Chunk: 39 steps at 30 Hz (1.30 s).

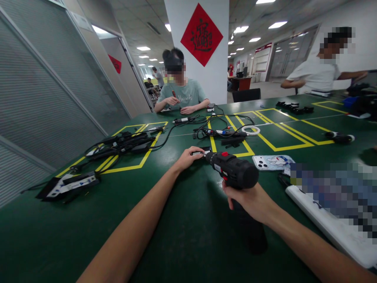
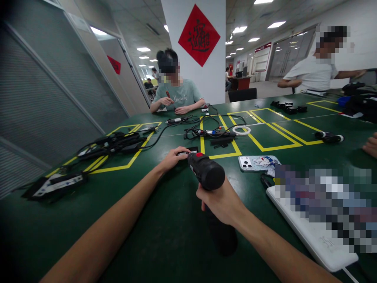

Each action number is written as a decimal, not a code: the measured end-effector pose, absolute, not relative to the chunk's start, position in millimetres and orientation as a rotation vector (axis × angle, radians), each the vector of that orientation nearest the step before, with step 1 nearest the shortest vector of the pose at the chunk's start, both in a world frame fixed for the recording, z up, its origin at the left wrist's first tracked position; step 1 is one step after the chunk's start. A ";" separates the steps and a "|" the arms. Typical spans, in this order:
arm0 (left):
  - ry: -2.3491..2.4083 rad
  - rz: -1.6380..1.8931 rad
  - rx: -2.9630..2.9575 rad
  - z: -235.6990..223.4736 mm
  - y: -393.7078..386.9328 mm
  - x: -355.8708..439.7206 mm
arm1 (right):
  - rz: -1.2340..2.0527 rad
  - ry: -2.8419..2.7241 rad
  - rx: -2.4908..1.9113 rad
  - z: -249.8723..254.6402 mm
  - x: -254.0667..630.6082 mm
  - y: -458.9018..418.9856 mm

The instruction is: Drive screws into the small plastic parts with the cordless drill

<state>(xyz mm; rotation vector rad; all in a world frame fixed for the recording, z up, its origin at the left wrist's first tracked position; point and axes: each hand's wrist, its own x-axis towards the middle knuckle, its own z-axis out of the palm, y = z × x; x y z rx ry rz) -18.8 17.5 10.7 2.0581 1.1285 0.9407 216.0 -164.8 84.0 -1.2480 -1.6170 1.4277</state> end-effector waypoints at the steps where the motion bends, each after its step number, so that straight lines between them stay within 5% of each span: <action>1: 1.129 0.943 2.059 10.5 17.7 -19.0 | 1.429 -1.613 -1.240 83.9 216.1 -164.7; 39: 1.249 0.871 1.964 18.4 10.6 -14.9 | 1.424 -1.572 -1.245 84.0 213.2 -164.1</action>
